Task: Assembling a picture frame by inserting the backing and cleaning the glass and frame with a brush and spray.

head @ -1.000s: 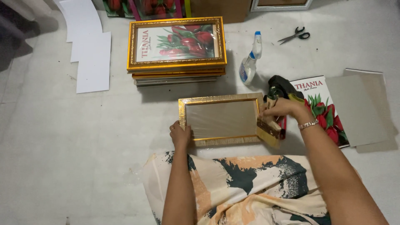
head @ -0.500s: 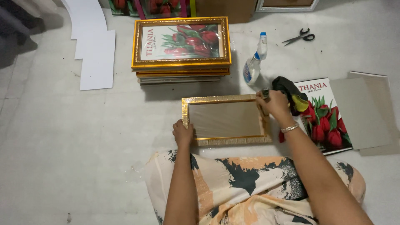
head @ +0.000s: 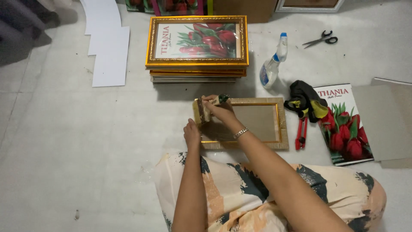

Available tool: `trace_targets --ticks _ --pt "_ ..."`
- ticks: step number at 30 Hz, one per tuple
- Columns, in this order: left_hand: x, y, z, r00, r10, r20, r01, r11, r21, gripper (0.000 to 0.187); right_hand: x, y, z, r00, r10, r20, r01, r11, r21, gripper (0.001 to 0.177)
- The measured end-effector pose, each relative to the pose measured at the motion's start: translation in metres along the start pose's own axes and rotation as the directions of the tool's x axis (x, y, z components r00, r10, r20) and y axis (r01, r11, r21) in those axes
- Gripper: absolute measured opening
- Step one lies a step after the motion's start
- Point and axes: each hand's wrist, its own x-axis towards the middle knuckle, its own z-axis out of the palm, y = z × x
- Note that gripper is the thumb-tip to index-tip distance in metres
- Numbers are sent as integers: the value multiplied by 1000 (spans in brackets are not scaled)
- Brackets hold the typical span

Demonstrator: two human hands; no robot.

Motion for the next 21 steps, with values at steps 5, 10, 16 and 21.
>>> trace_targets --ticks 5,10,16,21 --pt "-12 45 -30 955 -297 7 288 919 -270 78 4 38 -55 987 100 -126 -103 994 -21 34" --pt "-26 66 -41 956 -294 19 287 914 -286 80 -10 72 -153 951 141 -274 -180 976 -124 41" --pt "-57 91 -63 972 -232 18 228 931 -285 73 -28 112 -233 768 -374 -520 20 825 -565 12" --pt "-45 64 -46 994 -112 6 112 984 -142 66 -15 110 -155 716 -544 -437 171 744 -646 43"
